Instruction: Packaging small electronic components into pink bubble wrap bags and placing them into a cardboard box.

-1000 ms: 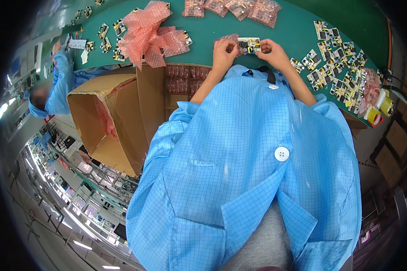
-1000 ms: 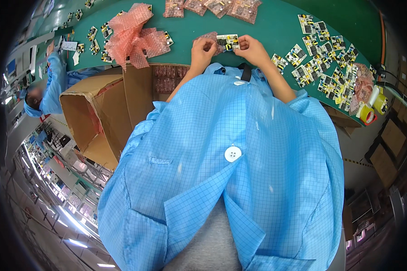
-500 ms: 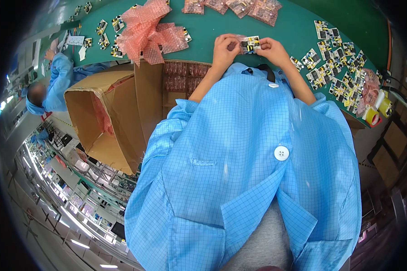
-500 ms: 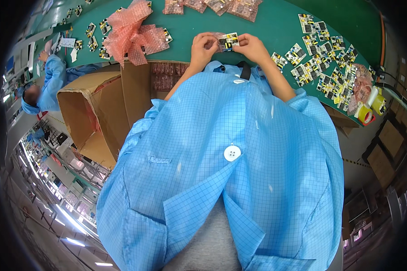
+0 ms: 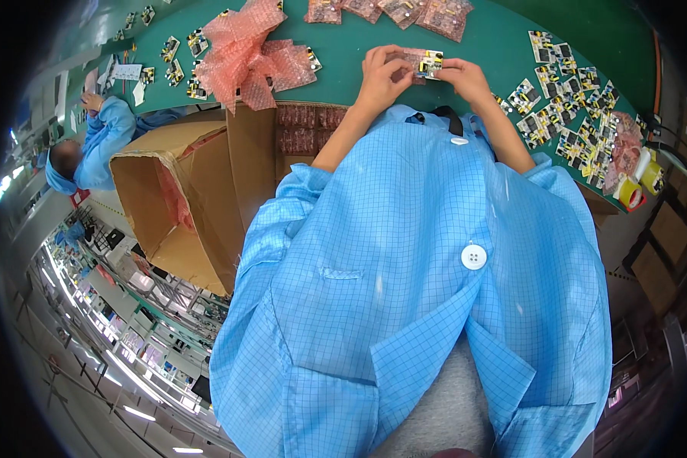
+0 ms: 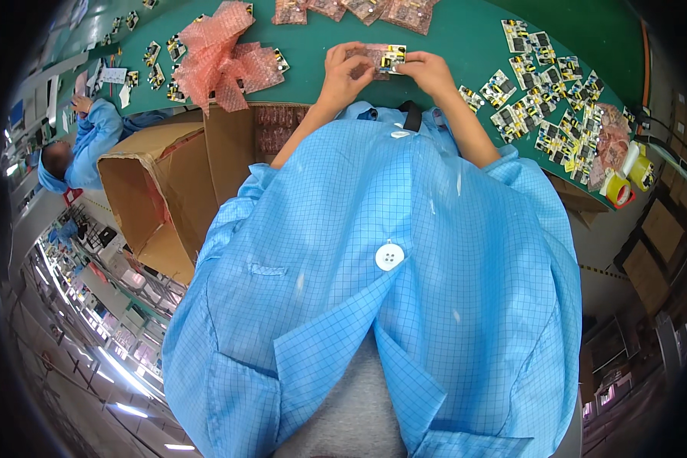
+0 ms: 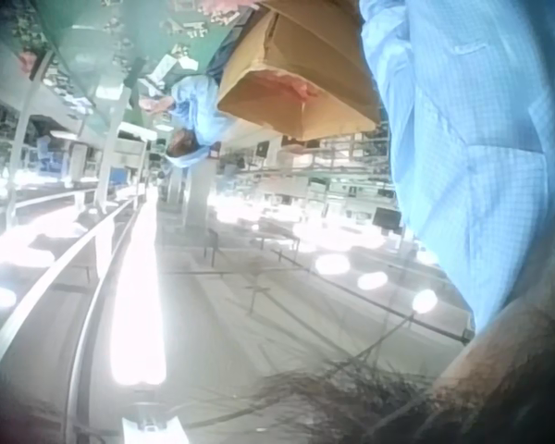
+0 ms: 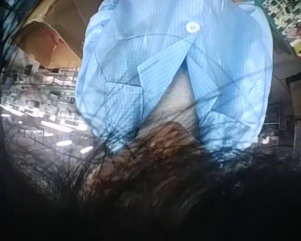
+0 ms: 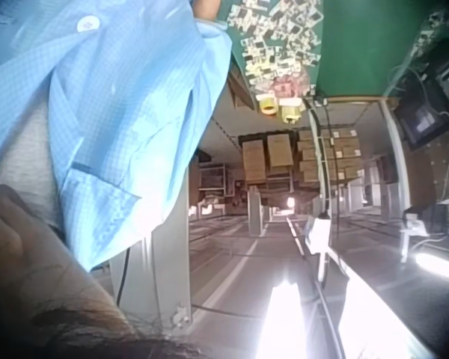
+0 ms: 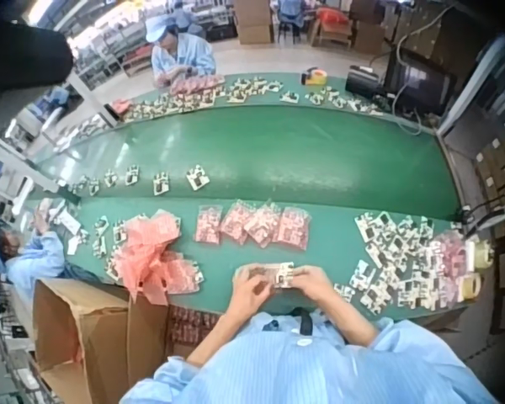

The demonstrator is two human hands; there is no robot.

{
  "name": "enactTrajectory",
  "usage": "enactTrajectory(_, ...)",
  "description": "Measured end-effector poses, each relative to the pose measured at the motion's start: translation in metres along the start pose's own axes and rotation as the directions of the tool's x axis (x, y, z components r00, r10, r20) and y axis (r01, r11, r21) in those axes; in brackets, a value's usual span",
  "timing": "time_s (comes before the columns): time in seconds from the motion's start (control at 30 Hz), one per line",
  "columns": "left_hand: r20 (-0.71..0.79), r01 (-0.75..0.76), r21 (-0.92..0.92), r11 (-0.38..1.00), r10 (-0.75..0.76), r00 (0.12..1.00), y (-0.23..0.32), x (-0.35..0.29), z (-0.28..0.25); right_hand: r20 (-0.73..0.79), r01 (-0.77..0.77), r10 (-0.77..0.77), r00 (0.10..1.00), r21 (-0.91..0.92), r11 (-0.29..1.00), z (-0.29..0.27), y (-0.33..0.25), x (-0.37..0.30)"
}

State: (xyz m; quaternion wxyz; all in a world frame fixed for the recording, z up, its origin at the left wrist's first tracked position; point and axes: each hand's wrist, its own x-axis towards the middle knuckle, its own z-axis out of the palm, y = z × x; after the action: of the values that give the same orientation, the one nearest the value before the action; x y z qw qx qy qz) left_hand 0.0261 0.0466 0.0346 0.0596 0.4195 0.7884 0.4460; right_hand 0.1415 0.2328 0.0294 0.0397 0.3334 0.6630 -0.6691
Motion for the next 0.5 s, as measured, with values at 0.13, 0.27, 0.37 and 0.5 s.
enactTrajectory(0.13, 0.001, -0.026, -0.007, 1.000, 0.026, 1.000, 0.000, 0.003, 0.005, 0.049, -0.186, 0.191, 0.980, -0.091, 0.978, 0.001, -0.006, -0.002)
enactTrajectory(0.27, -0.046, 0.047, 0.015, 0.999, -0.046, 0.998, -0.003, 0.003, 0.003, 0.062, -0.053, 0.065, 0.996, -0.181, 0.982, 0.005, -0.016, -0.006)
enactTrajectory(0.37, -0.042, 0.067, 0.005, 0.998, -0.067, 0.997, 0.002, 0.002, 0.003, -0.043, -0.209, 0.205, 0.978, -0.163, 0.964, 0.008, -0.037, -0.012)
enactTrajectory(0.5, -0.002, 0.118, -0.169, 0.979, -0.120, 0.993, 0.007, 0.011, 0.005, 0.035, -0.102, 0.105, 0.994, -0.082, 0.991, 0.004, -0.025, -0.012)
